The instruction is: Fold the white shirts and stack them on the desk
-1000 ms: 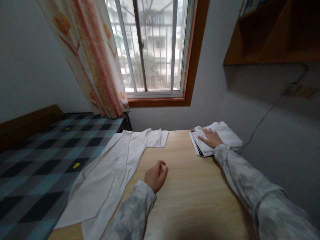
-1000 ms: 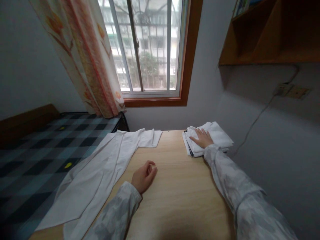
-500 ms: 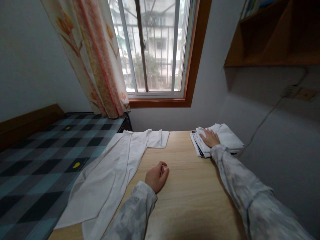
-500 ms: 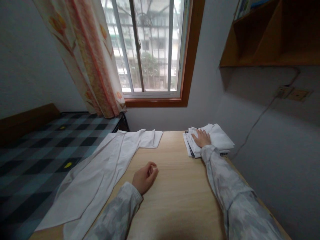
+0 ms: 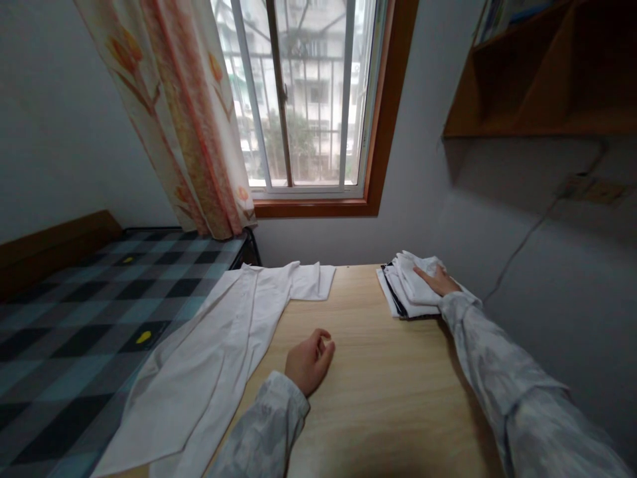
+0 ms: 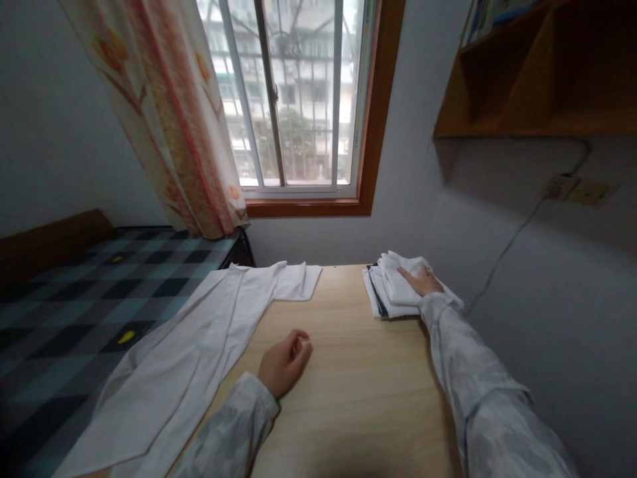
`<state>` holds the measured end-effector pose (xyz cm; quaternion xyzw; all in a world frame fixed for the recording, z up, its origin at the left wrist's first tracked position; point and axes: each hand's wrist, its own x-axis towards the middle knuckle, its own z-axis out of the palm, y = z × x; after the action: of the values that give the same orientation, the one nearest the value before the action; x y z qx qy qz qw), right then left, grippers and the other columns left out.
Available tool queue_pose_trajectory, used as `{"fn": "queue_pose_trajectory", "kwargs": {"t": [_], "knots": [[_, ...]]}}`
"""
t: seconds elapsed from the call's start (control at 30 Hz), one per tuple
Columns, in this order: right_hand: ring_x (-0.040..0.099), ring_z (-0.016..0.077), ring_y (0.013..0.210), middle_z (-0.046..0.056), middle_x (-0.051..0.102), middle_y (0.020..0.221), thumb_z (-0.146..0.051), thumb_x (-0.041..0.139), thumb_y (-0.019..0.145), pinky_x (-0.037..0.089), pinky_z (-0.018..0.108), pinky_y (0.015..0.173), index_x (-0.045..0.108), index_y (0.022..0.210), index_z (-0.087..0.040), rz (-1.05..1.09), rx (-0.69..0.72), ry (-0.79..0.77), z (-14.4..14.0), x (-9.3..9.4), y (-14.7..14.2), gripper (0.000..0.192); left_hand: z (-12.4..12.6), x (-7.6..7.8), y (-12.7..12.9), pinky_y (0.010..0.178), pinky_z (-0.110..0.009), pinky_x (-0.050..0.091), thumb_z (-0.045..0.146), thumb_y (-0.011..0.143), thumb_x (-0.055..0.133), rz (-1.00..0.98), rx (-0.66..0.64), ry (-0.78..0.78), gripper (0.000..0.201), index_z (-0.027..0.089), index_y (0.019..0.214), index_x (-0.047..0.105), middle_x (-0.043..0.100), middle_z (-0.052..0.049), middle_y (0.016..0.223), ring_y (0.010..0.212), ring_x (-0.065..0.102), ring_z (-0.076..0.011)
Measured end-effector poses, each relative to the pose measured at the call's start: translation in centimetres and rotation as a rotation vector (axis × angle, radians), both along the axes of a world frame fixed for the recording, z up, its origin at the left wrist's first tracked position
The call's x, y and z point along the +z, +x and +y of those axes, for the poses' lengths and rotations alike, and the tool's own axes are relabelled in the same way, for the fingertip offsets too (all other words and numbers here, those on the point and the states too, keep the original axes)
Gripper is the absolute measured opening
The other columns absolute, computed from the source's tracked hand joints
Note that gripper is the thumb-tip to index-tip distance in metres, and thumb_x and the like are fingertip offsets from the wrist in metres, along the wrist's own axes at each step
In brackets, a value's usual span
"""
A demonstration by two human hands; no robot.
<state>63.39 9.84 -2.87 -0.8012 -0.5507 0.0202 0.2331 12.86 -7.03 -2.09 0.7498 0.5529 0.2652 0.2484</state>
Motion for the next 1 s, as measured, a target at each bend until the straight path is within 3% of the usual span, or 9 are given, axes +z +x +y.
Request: {"fn": "queue_pose_trajectory", "kwargs": {"t": [0.13,0.3,0.37,0.53,0.7,0.9,1.0], "knots": [[0.059,0.0457,0.141,0.036,0.053,0.156,-0.102,0.046,0.077,0.046,0.062,0.115,0.036,0.166,-0.003,0.113,-0.066,-0.132,0.3,-0.2,0.0,0.134,0.0,0.1,0.0,0.065,-0.029,0.036,0.048,0.104,0.052,0.017,0.008,0.008,0.029,0.026,0.115,0.067,0.072,0.0,0.082,0.072,0.068,-0.0182],[0.025,0.0454,0.165,0.031,0.023,0.177,-0.1,0.041,0.083,0.02,0.062,0.131,0.022,0.174,-0.008,-0.033,-0.07,-0.128,-0.7,0.0,-2.6,0.131,-0.1,0.3,0.1,0.065,-0.029,0.036,0.047,0.104,0.053,0.019,0.008,0.011,0.027,0.025,0.113,0.067,0.071,0.001,0.08,0.072,0.068,-0.018],[0.018,0.0441,0.167,0.03,0.018,0.178,-0.099,0.037,0.086,0.017,0.064,0.131,0.018,0.175,-0.01,-0.05,-0.047,-0.152,-1.1,0.0,-3.4,0.128,-0.1,0.3,0.2,0.065,-0.029,0.036,0.047,0.104,0.053,0.022,0.007,0.01,0.027,0.025,0.113,0.067,0.071,0.001,0.08,0.071,0.068,-0.018],[0.018,0.0427,0.167,0.03,0.02,0.178,-0.099,0.034,0.086,0.014,0.062,0.132,0.018,0.175,-0.011,-0.051,-0.064,-0.215,-1.3,0.6,-4.4,0.126,0.0,0.1,0.2,0.065,-0.029,0.036,0.047,0.104,0.053,0.029,0.012,0.004,0.028,0.025,0.113,0.068,0.072,0.001,0.081,0.072,0.068,-0.0182],[0.013,0.041,0.168,0.028,0.018,0.179,-0.089,0.028,0.096,0.011,0.063,0.132,0.026,0.173,-0.009,-0.22,-0.043,-0.031,-2.1,-0.2,-7.5,0.111,0.0,-0.1,0.1,0.065,-0.029,0.036,0.046,0.104,0.054,-0.002,-0.002,0.006,0.027,0.025,0.112,0.069,0.072,0.0,0.081,0.073,0.068,-0.0177],[0.024,0.0403,0.165,0.028,0.026,0.177,-0.074,0.033,0.104,0.015,0.062,0.131,0.033,0.17,-0.008,-0.216,0.006,-0.071,-3.4,-0.4,-10.1,0.093,-0.2,-0.2,0.2,0.065,-0.029,0.037,0.043,0.103,0.056,0.003,0.021,0.025,0.025,0.024,0.108,0.07,0.072,0.0,0.082,0.073,0.066,-0.0167],[0.025,0.0401,0.164,0.028,0.029,0.176,-0.063,0.036,0.106,0.013,0.061,0.132,0.037,0.167,-0.004,-0.22,0.062,0.048,-5.4,-0.2,-12.5,0.085,-0.2,-0.4,0.2,0.064,-0.028,0.036,0.044,0.104,0.055,-0.015,0.011,0.034,0.025,0.024,0.108,0.071,0.072,0.0,0.082,0.072,0.065,-0.0159]]}}
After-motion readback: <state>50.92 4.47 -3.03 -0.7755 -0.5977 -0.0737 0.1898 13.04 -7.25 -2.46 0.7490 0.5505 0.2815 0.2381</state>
